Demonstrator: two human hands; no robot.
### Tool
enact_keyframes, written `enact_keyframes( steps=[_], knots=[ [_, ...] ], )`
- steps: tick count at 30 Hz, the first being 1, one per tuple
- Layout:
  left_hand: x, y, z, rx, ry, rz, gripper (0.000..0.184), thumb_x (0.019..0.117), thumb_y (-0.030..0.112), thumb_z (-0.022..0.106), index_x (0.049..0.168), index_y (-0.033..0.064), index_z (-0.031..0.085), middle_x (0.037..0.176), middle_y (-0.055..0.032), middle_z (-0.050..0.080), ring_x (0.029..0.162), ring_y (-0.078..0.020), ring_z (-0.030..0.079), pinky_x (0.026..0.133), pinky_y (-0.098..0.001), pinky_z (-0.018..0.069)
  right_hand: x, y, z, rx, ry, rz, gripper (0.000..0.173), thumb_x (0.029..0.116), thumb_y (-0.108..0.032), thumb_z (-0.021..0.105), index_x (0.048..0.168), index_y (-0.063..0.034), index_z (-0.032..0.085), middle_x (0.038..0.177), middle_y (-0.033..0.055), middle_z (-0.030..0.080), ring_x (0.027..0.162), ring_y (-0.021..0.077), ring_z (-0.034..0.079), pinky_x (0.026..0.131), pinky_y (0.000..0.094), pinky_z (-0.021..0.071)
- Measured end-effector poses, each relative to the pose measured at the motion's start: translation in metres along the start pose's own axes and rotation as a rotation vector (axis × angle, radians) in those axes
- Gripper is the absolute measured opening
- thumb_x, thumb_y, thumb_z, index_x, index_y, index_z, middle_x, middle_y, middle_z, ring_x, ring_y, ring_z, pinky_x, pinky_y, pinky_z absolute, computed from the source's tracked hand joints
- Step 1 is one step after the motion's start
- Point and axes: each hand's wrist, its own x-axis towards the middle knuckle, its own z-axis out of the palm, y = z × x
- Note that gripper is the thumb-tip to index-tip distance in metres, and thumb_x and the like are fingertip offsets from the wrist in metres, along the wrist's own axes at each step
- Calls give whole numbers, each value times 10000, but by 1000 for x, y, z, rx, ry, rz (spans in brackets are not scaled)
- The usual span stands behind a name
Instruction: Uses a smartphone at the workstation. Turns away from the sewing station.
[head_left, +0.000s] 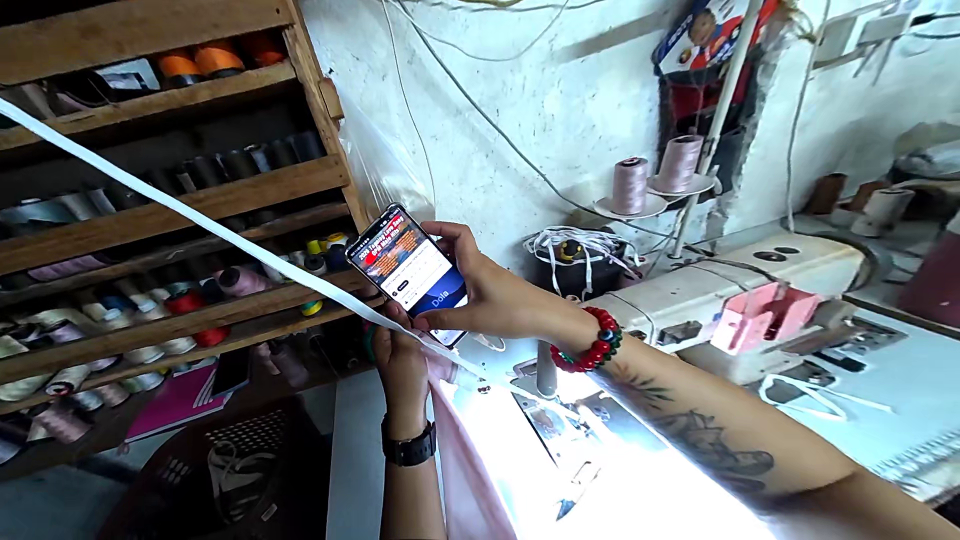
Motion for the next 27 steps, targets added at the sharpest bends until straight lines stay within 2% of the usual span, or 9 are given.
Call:
enact_keyframes(
  steps=[6, 12, 15, 18, 23, 27],
  knots=[
    [3, 3, -4, 4, 19, -54, 277, 1106, 160, 357, 1116, 54, 613, 897, 63, 672, 862, 6, 666, 827, -215, 581, 0, 3, 4, 15, 35, -53, 878, 790, -201, 887, 1451, -95, 319, 1235, 48, 647, 1093, 81, 672, 925, 270, 589],
    [5, 6, -10, 63, 4, -2, 300, 1111, 170, 369, 1107, 52, 645, 913, 62, 689, 893, 0, 674, 855, -230, 579, 1, 2, 4, -72, 27, -67, 875, 801, -251, 880, 1466, -113, 329, 1232, 40, 643, 1069, 85, 681, 896, 278, 606],
    [5, 8, -13, 84, 4, -18, 304, 1114, 184, 359, 1128, 62, 638, 930, 72, 686, 901, 8, 669, 859, -227, 575, 1, 2, 4, -108, 10, -86, 899, 807, -288, 876, 1485, -95, 319, 1250, 52, 643, 1087, 93, 679, 918, 290, 603],
    [6, 10, -14, 92, -5, -28, 307, 1117, 198, 354, 1150, 70, 631, 946, 70, 695, 920, 5, 675, 866, -230, 581, 1, 0, 2, -56, -17, -68, 904, 821, -264, 869, 1503, -90, 302, 1269, 67, 633, 1103, 114, 680, 933, 310, 605],
    [5, 10, -14, 106, -19, -42, 315, 1115, 218, 372, 1144, 65, 646, 949, 57, 701, 930, -7, 679, 875, -248, 582, -5, -5, -5, -54, -2, -15, 796, 846, -215, 837, 1469, -111, 352, 1266, 42, 614, 1053, 113, 680, 854, 304, 613],
    [5, 7, -14, 107, -25, -33, 305, 1110, 198, 385, 1163, 55, 649, 988, 61, 703, 966, 2, 671, 908, -249, 570, -8, -7, -13, -85, -2, -4, 721, 858, -214, 824, 1437, -128, 402, 1309, 19, 608, 1060, 101, 670, 838, 283, 600]
  ],
)
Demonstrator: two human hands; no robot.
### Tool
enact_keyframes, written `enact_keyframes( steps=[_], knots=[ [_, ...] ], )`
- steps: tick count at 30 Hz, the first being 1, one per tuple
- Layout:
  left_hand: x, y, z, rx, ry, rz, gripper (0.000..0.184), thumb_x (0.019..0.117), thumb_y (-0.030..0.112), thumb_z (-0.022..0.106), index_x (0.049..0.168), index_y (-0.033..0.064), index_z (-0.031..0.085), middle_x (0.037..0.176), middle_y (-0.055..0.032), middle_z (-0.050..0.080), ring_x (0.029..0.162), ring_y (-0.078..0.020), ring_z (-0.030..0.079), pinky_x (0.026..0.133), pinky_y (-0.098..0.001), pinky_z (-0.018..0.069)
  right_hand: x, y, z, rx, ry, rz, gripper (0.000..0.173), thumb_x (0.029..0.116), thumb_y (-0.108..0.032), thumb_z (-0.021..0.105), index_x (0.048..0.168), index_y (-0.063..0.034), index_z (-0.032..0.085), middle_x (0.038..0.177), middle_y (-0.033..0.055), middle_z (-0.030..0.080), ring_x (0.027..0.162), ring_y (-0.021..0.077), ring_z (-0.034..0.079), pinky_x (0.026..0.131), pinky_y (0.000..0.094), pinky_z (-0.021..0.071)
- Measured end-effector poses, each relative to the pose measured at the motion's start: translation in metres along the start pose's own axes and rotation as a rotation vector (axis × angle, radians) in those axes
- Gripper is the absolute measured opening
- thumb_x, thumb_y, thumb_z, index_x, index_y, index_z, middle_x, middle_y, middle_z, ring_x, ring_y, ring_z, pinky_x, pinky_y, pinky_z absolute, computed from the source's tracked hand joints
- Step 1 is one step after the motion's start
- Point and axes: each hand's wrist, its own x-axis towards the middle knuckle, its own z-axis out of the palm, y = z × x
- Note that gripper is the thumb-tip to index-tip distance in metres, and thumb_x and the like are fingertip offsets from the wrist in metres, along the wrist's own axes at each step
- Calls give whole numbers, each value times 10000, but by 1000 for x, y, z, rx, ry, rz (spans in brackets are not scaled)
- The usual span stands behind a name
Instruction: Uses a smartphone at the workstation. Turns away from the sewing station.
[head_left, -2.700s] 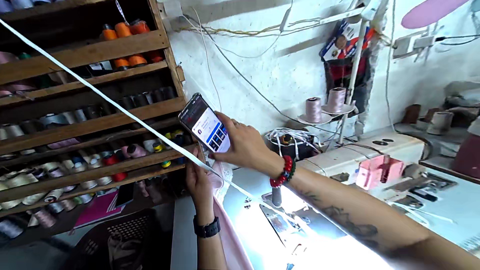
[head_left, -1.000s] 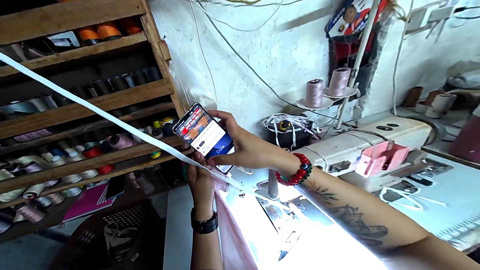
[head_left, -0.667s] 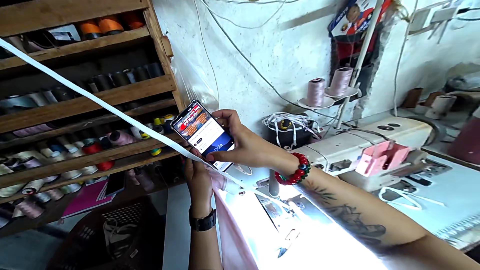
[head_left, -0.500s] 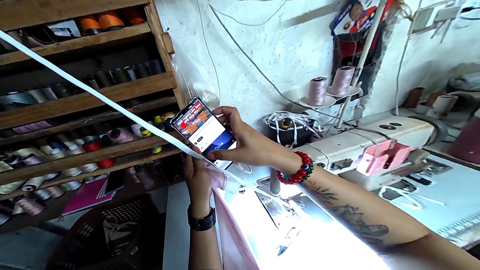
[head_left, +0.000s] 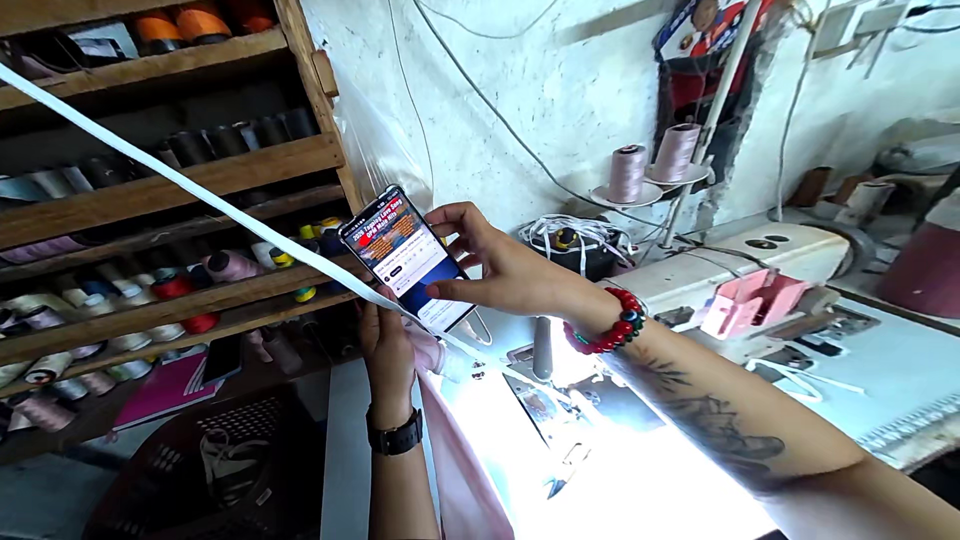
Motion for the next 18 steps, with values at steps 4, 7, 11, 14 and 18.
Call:
enact_keyframes(
  steps=[4, 7, 11, 14, 18],
  knots=[
    [-1, 0, 1, -2, -6, -8, 291, 1109, 190, 389, 1181, 59, 638, 992, 69, 693, 974, 16, 659, 914, -234, 559, -2, -1, -6, -17, 1, 33, 682, 869, -217, 814, 1426, -146, 427, 1314, 5, 620, 1054, 101, 677, 835, 286, 608],
    [-1, 0, 3, -17, -14, -15, 291, 1110, 193, 384, 1145, 59, 640, 959, 68, 695, 939, 10, 670, 883, -236, 574, -3, 1, -9, -32, 7, 6, 624, 895, -222, 785, 1410, -136, 444, 1297, 15, 622, 1036, 102, 676, 822, 281, 605],
    [-2, -2, 1, -14, -39, 1, 288, 1106, 170, 382, 1153, 57, 643, 957, 75, 697, 937, 15, 671, 881, -229, 575, -13, -1, -15, -16, 88, -1, 323, 989, -196, 652, 1289, -132, 552, 1171, 22, 678, 855, 112, 689, 663, 268, 586],
    [-3, -3, 3, -26, -66, 5, 275, 1103, 170, 394, 1084, 80, 653, 889, 97, 684, 869, 32, 664, 829, -203, 574, -15, -8, -18, 24, 150, 25, 269, 1012, -114, 596, 1275, -81, 549, 968, 54, 664, 692, 130, 640, 562, 250, 539],
    [-4, -3, 5, -30, -105, 41, 267, 1098, 145, 396, 1039, 78, 647, 867, 100, 668, 858, 35, 653, 831, -201, 563, -13, -3, -20, -11, 180, -13, 258, 987, -68, 626, 1237, -64, 562, 841, 56, 630, 623, 133, 609, 512, 238, 510]
  ],
)
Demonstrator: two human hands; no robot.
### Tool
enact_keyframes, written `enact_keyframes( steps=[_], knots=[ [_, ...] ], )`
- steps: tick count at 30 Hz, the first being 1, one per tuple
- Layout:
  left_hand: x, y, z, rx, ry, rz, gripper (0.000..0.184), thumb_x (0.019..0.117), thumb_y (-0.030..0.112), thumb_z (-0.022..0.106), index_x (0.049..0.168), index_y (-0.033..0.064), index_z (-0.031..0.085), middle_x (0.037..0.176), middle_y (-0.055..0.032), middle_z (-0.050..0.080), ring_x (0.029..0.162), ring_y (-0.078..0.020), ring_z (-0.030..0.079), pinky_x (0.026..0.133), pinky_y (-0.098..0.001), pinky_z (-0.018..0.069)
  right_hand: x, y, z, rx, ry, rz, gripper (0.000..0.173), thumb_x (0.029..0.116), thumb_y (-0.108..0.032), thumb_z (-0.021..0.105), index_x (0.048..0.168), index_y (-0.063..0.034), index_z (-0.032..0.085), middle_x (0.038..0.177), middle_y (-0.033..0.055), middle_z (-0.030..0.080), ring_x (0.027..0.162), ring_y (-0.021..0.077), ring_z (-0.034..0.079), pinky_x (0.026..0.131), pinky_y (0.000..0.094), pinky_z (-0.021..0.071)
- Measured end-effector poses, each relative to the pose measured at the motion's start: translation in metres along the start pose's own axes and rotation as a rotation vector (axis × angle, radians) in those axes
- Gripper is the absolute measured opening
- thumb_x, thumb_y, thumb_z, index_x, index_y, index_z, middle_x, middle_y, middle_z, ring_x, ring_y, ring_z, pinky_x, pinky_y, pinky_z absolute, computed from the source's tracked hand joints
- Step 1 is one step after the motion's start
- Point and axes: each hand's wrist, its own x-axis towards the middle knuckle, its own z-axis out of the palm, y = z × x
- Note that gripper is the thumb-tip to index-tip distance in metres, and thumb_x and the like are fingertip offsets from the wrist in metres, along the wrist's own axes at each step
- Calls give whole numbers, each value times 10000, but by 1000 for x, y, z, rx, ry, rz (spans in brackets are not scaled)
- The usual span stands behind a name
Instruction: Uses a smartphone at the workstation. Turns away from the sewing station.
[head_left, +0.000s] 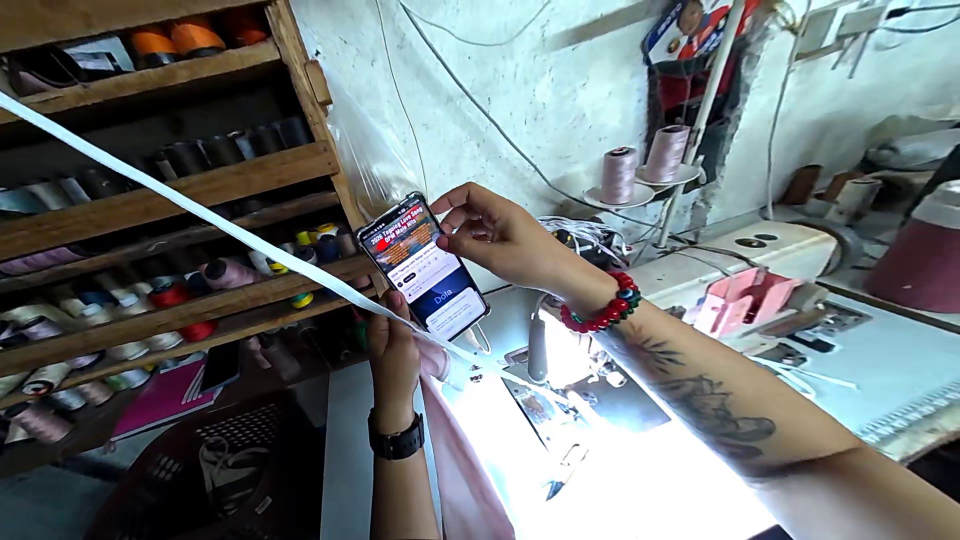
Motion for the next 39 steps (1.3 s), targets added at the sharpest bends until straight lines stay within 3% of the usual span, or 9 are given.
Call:
enact_keyframes(
  steps=[4, 9, 13, 16, 19, 23, 27, 32, 39],
  knots=[
    [0, -1, -2, 17, -34, 25, 275, 1099, 149, 392, 1023, 87, 649, 855, 108, 659, 849, 38, 649, 822, -199, 561, 2, 4, 1, 5, 28, -13, 205, 990, -97, 638, 1182, -64, 574, 790, 45, 619, 601, 116, 590, 499, 223, 490],
    [1, -1, -5, 15, -49, 30, 275, 1099, 163, 403, 1004, 118, 657, 833, 123, 659, 820, 43, 644, 786, -182, 555, 15, -1, 5, 10, 18, 1, 248, 1000, -146, 647, 1232, -85, 584, 900, 35, 644, 734, 95, 624, 627, 219, 531],
    [1, 1, -6, 6, -34, -9, 273, 1098, 163, 401, 1034, 100, 658, 856, 107, 674, 848, 32, 660, 814, -204, 570, -2, -3, 0, 15, 13, -10, 204, 1001, -130, 628, 1186, -64, 573, 798, 47, 623, 586, 115, 585, 494, 220, 485],
    [1, 3, -6, 6, -28, -42, 267, 1101, 177, 403, 1063, 96, 655, 875, 99, 679, 861, 27, 662, 832, -207, 571, 2, -2, 1, 9, -17, -15, 288, 963, -106, 667, 1233, -68, 576, 863, 50, 641, 650, 122, 618, 533, 229, 518],
    [0, 7, -5, 4, 17, -98, 275, 1107, 194, 391, 1060, 103, 646, 867, 88, 667, 836, 15, 660, 794, -207, 574, 10, -5, 1, -5, -99, 13, 424, 982, -150, 657, 1390, -107, 550, 1009, 37, 675, 798, 96, 657, 643, 219, 556],
    [1, 10, -5, -31, 55, -156, 303, 1115, 229, 373, 1143, 106, 648, 940, 68, 702, 905, -1, 682, 835, -231, 589, -3, -4, -6, -60, -300, 80, 768, 948, -122, 679, 1617, -261, 328, 1169, 75, 695, 835, 137, 706, 651, 273, 600],
    [2, 13, -5, -45, 76, -182, 314, 1117, 264, 377, 1212, 115, 637, 980, 65, 708, 932, -3, 685, 840, -233, 591, -4, 0, -8, -59, -498, 173, 1011, 912, -111, 730, 1660, -329, 85, 1287, 87, 647, 909, 102, 707, 763, 263, 605],
    [2, 10, -8, -33, 49, -132, 306, 1112, 261, 394, 1177, 128, 662, 1000, 65, 715, 961, -18, 686, 865, -260, 591, -10, 6, -1, -49, -445, 187, 1034, 904, -65, 743, 1659, -343, 94, 1099, 88, 671, 780, 105, 673, 692, 265, 588],
    [0, 10, -4, -25, 42, -130, 281, 1111, 245, 394, 1182, 121, 636, 978, 76, 698, 933, -5, 679, 852, -249, 589, -7, 0, -8, -25, -358, 132, 905, 952, -144, 695, 1660, -285, 149, 1192, 63, 674, 896, 94, 700, 739, 238, 602]
  ],
)
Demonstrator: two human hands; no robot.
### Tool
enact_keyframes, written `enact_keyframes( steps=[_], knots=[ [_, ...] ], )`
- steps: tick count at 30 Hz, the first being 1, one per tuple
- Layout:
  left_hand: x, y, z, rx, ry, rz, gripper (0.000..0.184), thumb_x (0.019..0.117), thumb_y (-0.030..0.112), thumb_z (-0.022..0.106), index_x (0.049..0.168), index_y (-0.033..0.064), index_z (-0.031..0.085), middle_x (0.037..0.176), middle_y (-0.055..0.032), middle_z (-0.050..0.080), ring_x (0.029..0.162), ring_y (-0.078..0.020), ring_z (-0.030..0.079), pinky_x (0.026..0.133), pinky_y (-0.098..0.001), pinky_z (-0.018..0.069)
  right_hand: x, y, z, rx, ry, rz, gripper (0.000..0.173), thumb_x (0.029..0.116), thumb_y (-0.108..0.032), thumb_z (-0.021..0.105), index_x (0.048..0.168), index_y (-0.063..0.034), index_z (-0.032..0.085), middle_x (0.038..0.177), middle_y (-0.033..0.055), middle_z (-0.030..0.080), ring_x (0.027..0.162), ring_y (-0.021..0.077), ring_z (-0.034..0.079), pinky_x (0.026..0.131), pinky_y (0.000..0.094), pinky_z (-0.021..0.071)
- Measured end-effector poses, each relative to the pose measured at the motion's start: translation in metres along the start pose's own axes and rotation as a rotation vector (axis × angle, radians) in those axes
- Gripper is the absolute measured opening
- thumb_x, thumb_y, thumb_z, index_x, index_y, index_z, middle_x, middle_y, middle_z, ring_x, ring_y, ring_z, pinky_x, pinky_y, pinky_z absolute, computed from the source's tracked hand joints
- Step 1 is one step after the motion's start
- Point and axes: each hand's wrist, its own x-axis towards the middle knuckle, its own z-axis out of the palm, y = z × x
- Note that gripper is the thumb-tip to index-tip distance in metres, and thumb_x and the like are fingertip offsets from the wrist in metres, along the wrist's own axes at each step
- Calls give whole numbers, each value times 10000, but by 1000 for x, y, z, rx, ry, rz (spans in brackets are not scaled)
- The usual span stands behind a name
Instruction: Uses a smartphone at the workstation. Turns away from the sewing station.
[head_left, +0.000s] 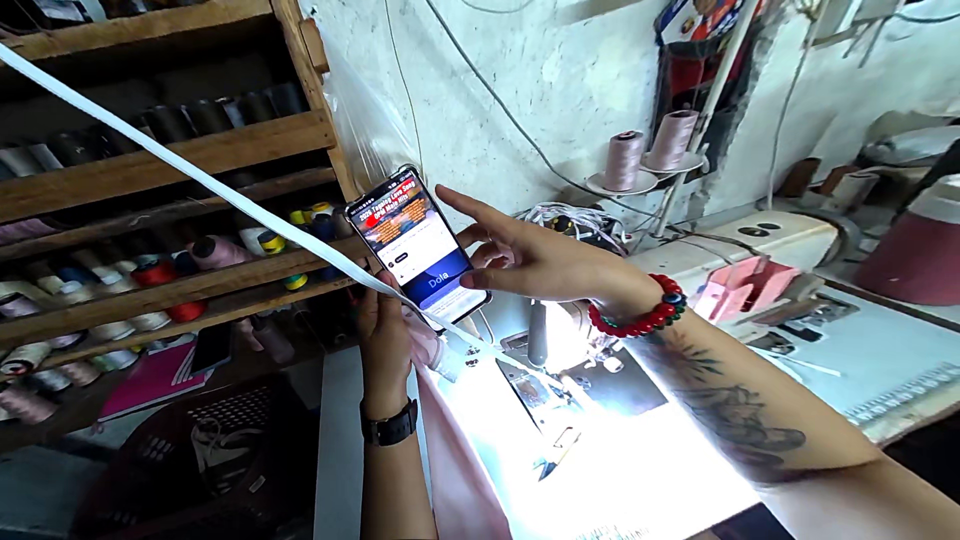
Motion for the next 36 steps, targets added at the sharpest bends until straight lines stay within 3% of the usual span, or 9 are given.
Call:
enact_keyframes(
  steps=[4, 7, 9, 11, 13, 16, 23, 29, 36],
  knots=[
    [0, -1, -1, 11, -19, 17, 284, 1111, 254, 395, 1137, 130, 649, 941, 86, 695, 908, 4, 677, 837, -235, 587, 3, -8, -1, 60, 61, -46, 801, 990, -105, 633, 1652, -235, 201, 1280, 80, 663, 997, 130, 720, 809, 271, 626],
    [0, -2, -2, 15, -48, 60, 268, 1108, 226, 400, 1107, 136, 652, 906, 100, 685, 878, 12, 671, 812, -221, 583, 1, -10, 4, 85, 177, -79, 688, 1009, -97, 587, 1626, -224, 310, 1187, 82, 702, 876, 134, 718, 703, 251, 609],
    [0, -3, -2, 16, -73, 90, 258, 1104, 219, 411, 1068, 146, 656, 880, 109, 682, 853, 12, 670, 796, -218, 584, 6, -12, 5, 98, 229, -102, 624, 1029, -113, 557, 1609, -189, 339, 1177, 70, 705, 886, 119, 708, 726, 245, 598],
    [0, -3, -2, 32, -99, 122, 255, 1105, 203, 409, 1024, 154, 645, 843, 119, 661, 815, 22, 657, 772, -205, 577, 5, -11, 8, 93, 291, -115, 600, 1027, -102, 554, 1593, -183, 371, 1096, 74, 714, 769, 111, 686, 625, 227, 570],
    [0, -4, -2, 51, -129, 148, 258, 1100, 178, 402, 995, 155, 636, 817, 127, 633, 790, 34, 632, 754, -187, 558, -2, -10, 12, 109, 340, -118, 578, 1022, -63, 552, 1571, -182, 417, 904, 102, 677, 554, 129, 602, 454, 216, 500],
    [-1, -4, -2, 66, -148, 180, 260, 1094, 158, 414, 999, 138, 656, 812, 130, 640, 776, 43, 631, 744, -176, 557, -3, -10, 13, 107, 372, -114, 525, 1037, -74, 547, 1543, -169, 448, 756, 87, 621, 448, 119, 511, 372, 202, 425],
    [1, -5, -3, 62, -139, 195, 274, 1097, 162, 412, 973, 149, 657, 801, 139, 642, 771, 49, 631, 736, -175, 554, -3, -14, 13, 99, 369, -107, 468, 1047, -91, 547, 1508, -144, 485, 748, 86, 644, 459, 124, 537, 395, 208, 451],
    [1, -4, -3, 65, -129, 165, 275, 1100, 165, 406, 999, 142, 660, 827, 130, 651, 793, 45, 636, 755, -177, 555, 11, 0, 7, 90, 337, -138, 506, 1055, -103, 537, 1551, -158, 453, 854, 92, 683, 565, 134, 628, 472, 237, 538],
    [1, -4, -4, 61, -131, 174, 268, 1099, 162, 409, 1014, 134, 662, 844, 130, 654, 815, 48, 635, 768, -175, 553, 11, -2, 6, 91, 324, -144, 506, 1064, -82, 501, 1564, -138, 439, 889, 92, 700, 583, 122, 637, 480, 229, 540]
  ],
)
